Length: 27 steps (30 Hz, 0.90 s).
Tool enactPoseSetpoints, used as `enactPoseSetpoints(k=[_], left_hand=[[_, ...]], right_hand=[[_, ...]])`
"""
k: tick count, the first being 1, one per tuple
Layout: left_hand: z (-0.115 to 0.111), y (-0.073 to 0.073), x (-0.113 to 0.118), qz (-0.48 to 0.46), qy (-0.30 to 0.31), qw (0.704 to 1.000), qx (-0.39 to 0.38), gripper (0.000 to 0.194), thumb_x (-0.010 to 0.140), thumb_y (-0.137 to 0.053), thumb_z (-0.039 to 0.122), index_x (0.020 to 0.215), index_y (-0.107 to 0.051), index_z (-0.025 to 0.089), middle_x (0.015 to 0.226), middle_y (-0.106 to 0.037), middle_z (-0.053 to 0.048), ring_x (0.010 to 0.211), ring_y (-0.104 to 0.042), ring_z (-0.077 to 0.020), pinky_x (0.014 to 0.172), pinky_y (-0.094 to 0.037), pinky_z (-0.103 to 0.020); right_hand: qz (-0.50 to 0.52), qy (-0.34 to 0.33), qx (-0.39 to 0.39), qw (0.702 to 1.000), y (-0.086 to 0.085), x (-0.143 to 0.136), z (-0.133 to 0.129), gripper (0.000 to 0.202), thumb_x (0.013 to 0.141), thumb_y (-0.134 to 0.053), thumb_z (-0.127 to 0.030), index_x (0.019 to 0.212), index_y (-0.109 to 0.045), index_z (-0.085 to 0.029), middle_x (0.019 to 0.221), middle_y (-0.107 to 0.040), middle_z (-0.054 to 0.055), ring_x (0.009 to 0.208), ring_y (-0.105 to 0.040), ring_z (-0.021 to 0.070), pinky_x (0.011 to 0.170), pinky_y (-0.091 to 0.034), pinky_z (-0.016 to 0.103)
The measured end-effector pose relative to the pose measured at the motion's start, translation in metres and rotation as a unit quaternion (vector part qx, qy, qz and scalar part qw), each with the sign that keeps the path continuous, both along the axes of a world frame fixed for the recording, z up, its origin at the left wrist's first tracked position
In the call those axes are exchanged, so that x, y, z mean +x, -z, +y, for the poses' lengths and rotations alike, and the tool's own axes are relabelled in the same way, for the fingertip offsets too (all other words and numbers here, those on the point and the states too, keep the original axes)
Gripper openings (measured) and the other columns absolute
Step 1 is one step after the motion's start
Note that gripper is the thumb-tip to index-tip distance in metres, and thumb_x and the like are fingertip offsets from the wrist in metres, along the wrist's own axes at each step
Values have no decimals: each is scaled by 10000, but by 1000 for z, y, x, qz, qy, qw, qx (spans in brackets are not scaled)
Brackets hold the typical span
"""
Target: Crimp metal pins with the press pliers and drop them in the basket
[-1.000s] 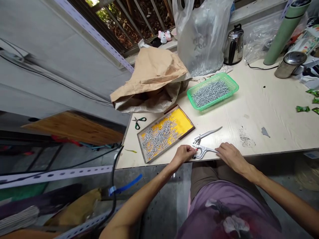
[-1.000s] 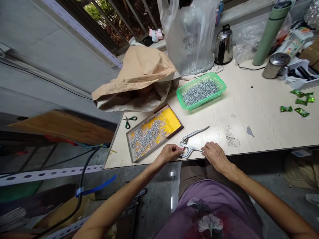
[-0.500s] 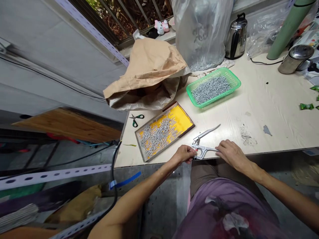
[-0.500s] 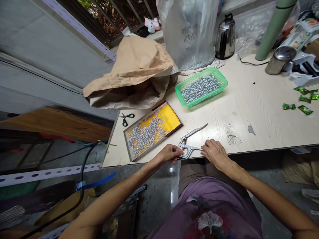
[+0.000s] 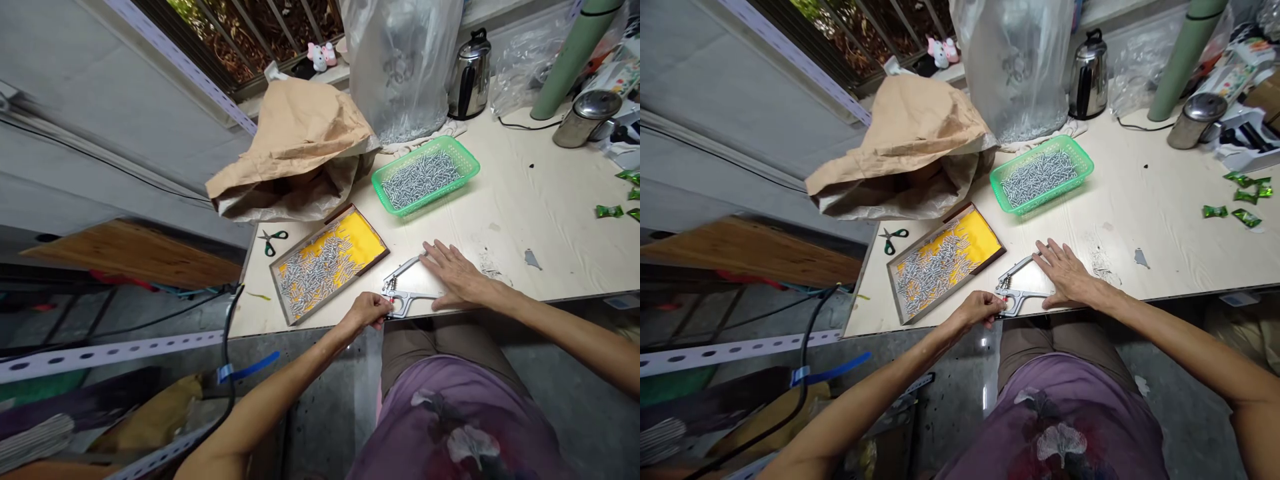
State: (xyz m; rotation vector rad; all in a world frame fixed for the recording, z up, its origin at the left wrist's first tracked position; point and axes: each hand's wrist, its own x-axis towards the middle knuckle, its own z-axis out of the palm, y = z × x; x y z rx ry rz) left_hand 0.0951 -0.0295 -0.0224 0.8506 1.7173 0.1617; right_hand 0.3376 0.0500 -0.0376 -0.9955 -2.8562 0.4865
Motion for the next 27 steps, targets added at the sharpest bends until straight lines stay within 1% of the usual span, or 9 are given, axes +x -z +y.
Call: enactPoseSetpoints(k=[2, 6, 11, 13, 15, 17, 20, 24, 27], left_hand=[[-1, -1, 1, -3, -8, 1000, -1, 165, 733, -694, 224, 642, -595, 128, 395, -462, 82, 367, -465, -70, 406, -422, -181], [-2, -3, 3, -5, -25, 1000, 0, 137, 763, -655, 181, 655, -597, 121, 401, -458, 85, 366, -454, -64, 390, -413, -172], [-2, -6, 6, -15, -50, 999, -2, 113, 761, -662, 166, 679, -604, 115, 423, -471, 86, 376, -456, -56, 389, -409, -164], [-3, -7, 6, -17, -59, 998, -6, 126, 747, -686, 181, 678, -605, 114, 421, -467, 89, 375, -455, -55, 390, -412, -164], [-4, -7, 7, -21, -66, 998, -5, 132, 740, -698, 187, 685, -606, 110, 429, -475, 88, 374, -454, -51, 385, -412, -160], [-5, -6, 6, -25, -73, 997, 0, 138, 738, -704, 193, 693, -605, 107, 441, -487, 85, 372, -454, -47, 378, -413, -158], [-6, -4, 5, -34, -79, 996, 5, 178, 725, -727, 232, 690, -605, 107, 443, -495, 81, 369, -458, -49, 378, -416, -160], [-8, 0, 4, -39, -78, 996, 12, 246, 707, -749, 313, 674, -607, 115, 432, -495, 74, 370, -469, -62, 397, -429, -178], [-13, 1, 3, -24, -70, 997, 24, 269, 750, -703, 353, 652, -592, 128, 420, -470, 72, 376, -474, -80, 420, -443, -204]], right_hand=[[-10, -5, -4, 1000, -1, -1, 4, 1071, 599, -736, -627, 1436, -310, -112, 1503, -277, 253, 1398, -188, 422, 1078, -230, 616], [-15, -12, -9, 1000, -2, -3, 10, 1034, 613, -731, -609, 1428, -327, -117, 1458, -364, 245, 1378, -251, 409, 1080, -220, 621], [-16, -22, -15, 1000, 2, -6, 12, 1028, 622, -708, -626, 1430, -321, -121, 1490, -308, 238, 1378, -235, 418, 1063, -259, 607], [-20, -23, -19, 999, 1, -8, 13, 1027, 605, -736, -592, 1419, -330, -116, 1451, -364, 237, 1346, -291, 414, 1051, -282, 597], [-16, -17, -18, 1000, -3, -10, 13, 1009, 583, -769, -543, 1394, -353, -110, 1375, -446, 228, 1277, -379, 399, 1026, -322, 572], [-16, -17, -13, 1000, -9, -11, 12, 962, 573, -793, -500, 1351, -391, -101, 1280, -511, 207, 1175, -459, 368, 977, -380, 519], [-29, -17, -12, 999, -18, -13, 9, 869, 579, -809, -459, 1275, -447, -86, 1179, -546, 186, 1053, -497, 328, 876, -440, 437], [-50, 1, -25, 998, -28, -14, 5, 695, 624, -803, -420, 1174, -518, -105, 1146, -550, 169, 1014, -490, 303, 814, -445, 389], [-57, 11, -32, 998, -33, -14, 2, 570, 654, -796, -385, 1103, -554, -129, 1101, -563, 141, 983, -492, 282, 798, -425, 369]])
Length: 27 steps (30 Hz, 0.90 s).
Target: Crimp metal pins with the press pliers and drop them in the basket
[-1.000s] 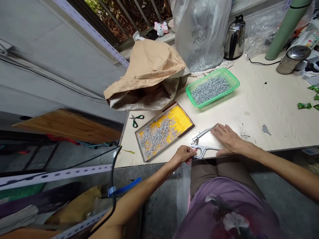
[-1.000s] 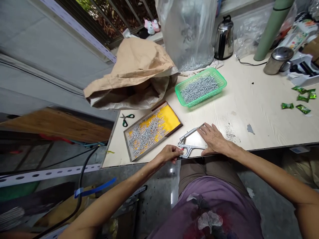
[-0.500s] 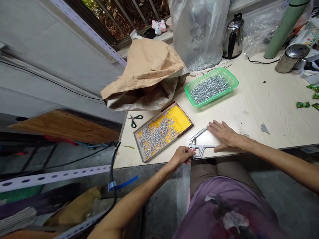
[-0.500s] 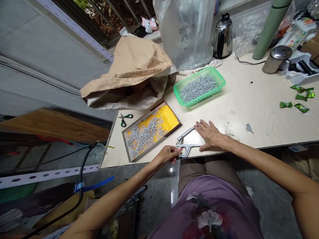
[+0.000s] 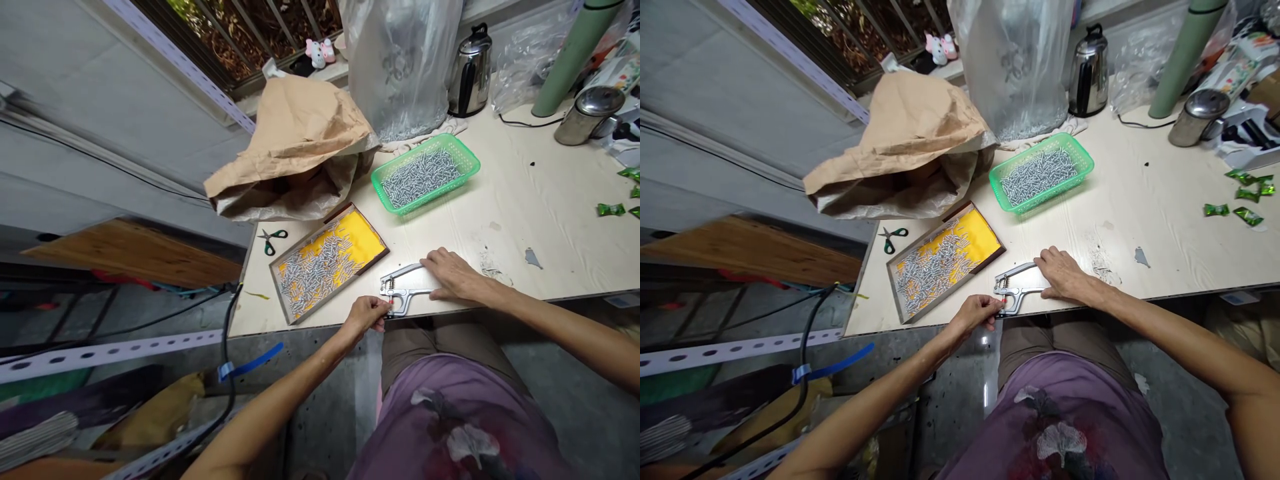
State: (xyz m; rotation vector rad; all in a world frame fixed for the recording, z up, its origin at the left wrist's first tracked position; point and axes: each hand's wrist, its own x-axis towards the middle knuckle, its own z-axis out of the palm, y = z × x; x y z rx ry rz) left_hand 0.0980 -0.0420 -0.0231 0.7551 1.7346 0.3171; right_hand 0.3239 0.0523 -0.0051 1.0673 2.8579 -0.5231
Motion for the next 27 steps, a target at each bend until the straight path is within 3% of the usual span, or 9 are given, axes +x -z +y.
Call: enactPoseSetpoints(k=[2, 4, 8, 11, 14, 19, 22, 27], left_hand=[[-5, -1, 0, 37, 27, 998, 32, 270, 791, -651, 352, 640, -583, 138, 448, -482, 58, 406, -497, -96, 452, -460, -224], [-10, -2, 1, 107, 79, 982, 132, 228, 820, -609, 322, 677, -603, 145, 569, -552, 22, 511, -561, -116, 537, -492, -243], [-10, -2, 17, 229, 217, 872, 375, 121, 867, -554, 261, 905, -636, 182, 894, -613, -54, 842, -612, -179, 767, -518, -316], [7, 3, 37, 250, 315, 795, 455, 274, 864, -578, 268, 1123, -564, 179, 1139, -592, -121, 1056, -553, -253, 901, -490, -423], [31, 9, 50, 246, 393, 753, 466, 514, 828, -638, 275, 1288, -435, 168, 1339, -488, -162, 1202, -468, -301, 994, -431, -488], [49, 6, 53, 243, 472, 743, 407, 681, 780, -703, 279, 1347, -359, 119, 1219, -561, -159, 1084, -529, -285, 947, -455, -443], [50, -1, 54, 266, 504, 727, 383, 610, 794, -691, 286, 1312, -412, 123, 1173, -579, -139, 1047, -530, -275, 902, -466, -423], [46, -5, 58, 289, 530, 712, 359, 320, 858, -622, 293, 1148, -551, 179, 1049, -616, -79, 965, -535, -233, 783, -467, -358]], right_hand=[[4, 3, 0, 1000, -2, 1, -2, 496, 679, -786, -363, 1062, -568, -135, 1066, -571, 126, 962, -494, 269, 789, -412, 360], [9, 1, -1, 1000, -3, 1, -4, 439, 696, -780, -338, 1027, -577, -134, 1035, -577, 118, 941, -495, 258, 780, -402, 350], [10, 6, -3, 1000, -4, 0, -8, 385, 707, -778, -294, 995, -584, -127, 997, -578, 110, 922, -496, 246, 762, -392, 337], [1, 12, -6, 1000, -3, -1, -10, 385, 724, -763, -280, 1019, -582, -113, 1011, -577, 119, 944, -495, 251, 773, -397, 344], [3, 17, -5, 1000, -2, 0, -11, 396, 717, -766, -281, 1021, -577, -112, 1003, -573, 119, 942, -495, 254, 787, -406, 353], [1, 20, -15, 1000, -4, 9, -11, 579, 632, -829, -303, 1101, -548, -112, 1038, -570, 116, 938, -499, 256, 776, -412, 347], [-19, 26, -3, 999, -5, 12, -14, 509, 689, -795, -314, 1089, -567, -97, 1010, -586, 117, 919, -505, 250, 758, -400, 336], [-17, 18, 49, 998, 2, 10, -28, 261, 806, -689, -270, 992, -612, -103, 893, -598, 93, 851, -502, 230, 712, -358, 328]])
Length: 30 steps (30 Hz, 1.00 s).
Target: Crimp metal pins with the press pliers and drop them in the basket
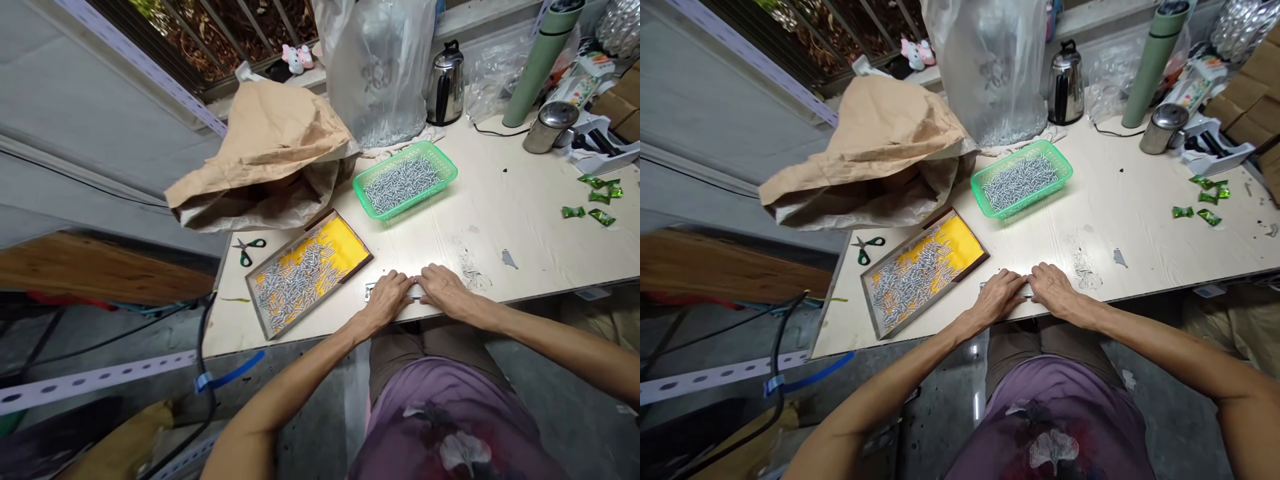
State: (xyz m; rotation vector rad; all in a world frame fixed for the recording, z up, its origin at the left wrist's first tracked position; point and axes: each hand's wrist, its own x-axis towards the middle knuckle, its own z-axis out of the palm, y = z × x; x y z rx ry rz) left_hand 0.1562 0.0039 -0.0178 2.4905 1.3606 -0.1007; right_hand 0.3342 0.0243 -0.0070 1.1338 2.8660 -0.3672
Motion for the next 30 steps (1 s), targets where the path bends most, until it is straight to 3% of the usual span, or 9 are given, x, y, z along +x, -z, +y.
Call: enactPoseSetpoints(k=[3, 6, 9, 12, 16, 19, 22, 27, 30], left_hand=[[-3, 3, 2, 10, -3, 1000, 8, 185, 898, -567, 290, 1050, -598, 190, 943, -623, -61, 933, -531, -217, 729, -446, -324], [-4, 6, 2, 21, -5, 1000, 14, 151, 937, -492, 266, 941, -625, 193, 846, -611, -54, 900, -532, -204, 698, -436, -300], [-4, 9, 0, 13, 0, 1000, 19, 181, 949, -463, 273, 942, -625, 193, 843, -619, -56, 897, -548, -203, 709, -465, -302], [-10, 16, -5, -41, -4, 998, 56, 242, 937, -483, 297, 1130, -575, 183, 1078, -637, -95, 1019, -567, -220, 839, -506, -363], [-35, 31, -6, -141, -26, 983, 117, 354, 950, -434, 243, 1294, -473, 166, 1374, -496, -156, 1327, -415, -265, 1032, -444, -460], [-57, 39, 2, -190, -33, 973, 131, 372, 965, -388, 219, 1331, -444, 176, 1400, -482, -154, 1390, -335, -254, 1061, -430, -472], [-69, 43, 10, -217, -22, 967, 128, 389, 953, -450, 304, 1310, -466, 152, 1367, -521, -164, 1369, -372, -270, 1077, -412, -492], [-70, 42, 16, -235, -36, 967, 87, 406, 925, -505, 371, 1274, -508, 164, 1327, -557, -167, 1349, -404, -274, 1108, -338, -547], [-66, 40, 15, -245, -28, 966, 77, 451, 916, -514, 399, 1287, -497, 144, 1330, -551, -176, 1357, -389, -282, 1115, -324, -543]], right_hand=[[10, -5, 27, 1000, 10, -3, -8, 62, 867, -569, -146, 894, -621, -123, 817, -591, 77, 800, -488, 216, 686, -331, 330], [35, -11, 47, 998, 19, -5, -14, 191, 885, -458, -50, 829, -609, -152, 755, -570, 56, 758, -467, 203, 679, -313, 326], [56, -5, 41, 998, 21, -4, -17, 183, 898, -450, -72, 833, -597, -160, 776, -571, 53, 760, -468, 199, 686, -320, 321], [59, 39, 27, 997, 15, 1, -15, 145, 877, -556, -164, 1017, -582, -132, 919, -590, 89, 856, -494, 224, 729, -351, 330], [44, 29, -22, 998, 3, 12, -2, 552, 786, -697, -390, 1224, -508, -113, 1078, -580, 136, 951, -496, 269, 768, -377, 357], [25, 32, -38, 998, 3, 13, 11, 332, 874, -585, -374, 1128, -594, -161, 1034, -606, 115, 933, -499, 257, 740, -368, 344], [17, 48, -10, 999, 6, 8, 28, 161, 905, -524, -246, 955, -655, -166, 953, -625, 107, 914, -494, 244, 726, -345, 334], [12, 51, 24, 998, 1, -6, 58, 172, 903, -502, -191, 839, -660, -169, 881, -641, 94, 886, -487, 237, 744, -311, 352], [-4, 22, 31, 999, -10, -25, 56, 168, 898, -506, -176, 891, -674, -163, 924, -633, 105, 914, -478, 242, 757, -302, 367]])
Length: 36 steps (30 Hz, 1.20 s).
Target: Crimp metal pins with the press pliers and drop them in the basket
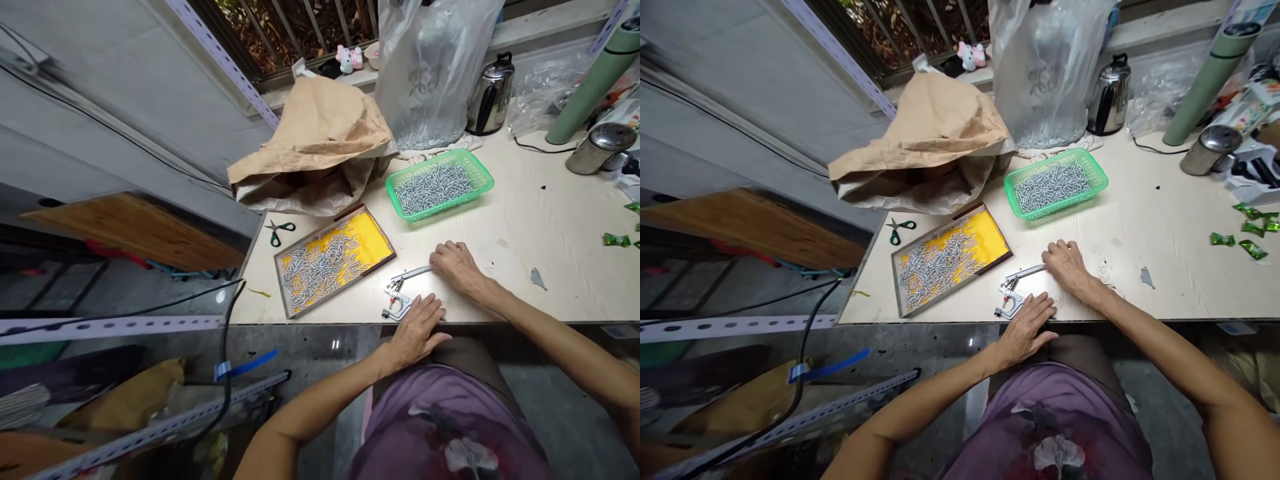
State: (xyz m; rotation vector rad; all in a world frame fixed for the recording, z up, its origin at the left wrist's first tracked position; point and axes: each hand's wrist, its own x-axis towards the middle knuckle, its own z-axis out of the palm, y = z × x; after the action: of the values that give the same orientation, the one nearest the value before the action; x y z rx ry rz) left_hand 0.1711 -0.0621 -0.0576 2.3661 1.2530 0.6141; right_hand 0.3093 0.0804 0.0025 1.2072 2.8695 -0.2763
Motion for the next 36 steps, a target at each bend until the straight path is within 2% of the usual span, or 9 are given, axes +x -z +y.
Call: enactPoseSetpoints(k=[6, 10, 13, 16, 20, 23, 26, 30, 36], left_hand=[[-2, 7, 0, 15, 24, 999, -35, 475, 894, -526, 422, 1265, -538, 127, 1280, -584, -176, 1294, -458, -329, 1054, -408, -512], [9, 17, -7, 22, -10, 999, -38, 394, 894, -523, 390, 1228, -580, 187, 1214, -632, -117, 1252, -492, -319, 989, -458, -482], [35, 17, -19, 13, -80, 997, -18, 318, 931, -463, 325, 1209, -577, 220, 1101, -671, -96, 1122, -576, -270, 893, -510, -446], [57, 13, -24, -3, -130, 991, 11, 297, 943, -442, 312, 1201, -572, 243, 1065, -674, -79, 1070, -596, -251, 891, -514, -446], [56, 7, -20, -7, -138, 988, 68, 275, 934, -463, 321, 1163, -600, 256, 1123, -657, -85, 1081, -594, -247, 923, -513, -430], [57, -5, -38, -5, -155, 983, 96, 276, 942, -443, 287, 1154, -603, 211, 1147, -638, -113, 1085, -588, -233, 920, -517, -425], [78, -23, -82, 39, -284, 952, 111, 224, 938, -450, 240, 1035, -643, 182, 1018, -655, -104, 974, -593, -224, 866, -511, -429], [113, -33, -138, 143, -389, 908, 54, 139, 890, -527, 194, 915, -657, 149, 927, -629, -84, 902, -551, -216, 814, -475, -380], [129, -24, -160, 246, -339, 908, -19, 100, 865, -552, 185, 823, -637, 152, 889, -600, -77, 884, -531, -209, 763, -442, -317]], right_hand=[[-2, -249, -47, 967, -9, -60, -34, 163, 898, -537, -221, 851, -691, -197, 978, -602, 87, 942, -461, 221, 712, -319, 341], [-18, -289, -39, 956, 0, -78, -36, 173, 875, -528, -125, 772, -663, -159, 959, -608, 95, 938, -480, 211, 707, -347, 333], [46, -284, -55, 956, 7, -78, -32, 164, 891, -511, -123, 801, -643, -161, 908, -619, 80, 889, -506, 192, 719, -380, 318], [198, -252, -82, 944, 6, -76, -29, 163, 933, -461, -163, 901, -621, -170, 880, -630, 64, 840, -534, 171, 741, -427, 300], [391, -135, -20, 910, -23, -65, -6, 228, 971, -381, -231, 1015, -597, -175, 902, -649, 74, 873, -573, 182, 773, -475, 319], [405, -24, 77, 911, -51, -42, 36, 277, 974, -366, -284, 1081, -597, -176, 952, -657, 91, 906, -590, 211, 808, -484, 365], [326, 47, 126, 936, -61, -12, 81, 306, 959, -373, -285, 1139, -595, -174, 1025, -646, 121, 973, -586, 258, 866, -472, 428], [239, 87, 144, 956, -36, 16, 99, 416, 912, -437, -285, 1303, -496, -155, 1113, -598, 165, 1042, -564, 315, 870, -475, 480], [253, 21, 64, 965, 2, 15, 55, 374, 929, -401, -290, 1278, -513, -213, 1166, -582, 122, 1048, -593, 268, 857, -521, 431]])
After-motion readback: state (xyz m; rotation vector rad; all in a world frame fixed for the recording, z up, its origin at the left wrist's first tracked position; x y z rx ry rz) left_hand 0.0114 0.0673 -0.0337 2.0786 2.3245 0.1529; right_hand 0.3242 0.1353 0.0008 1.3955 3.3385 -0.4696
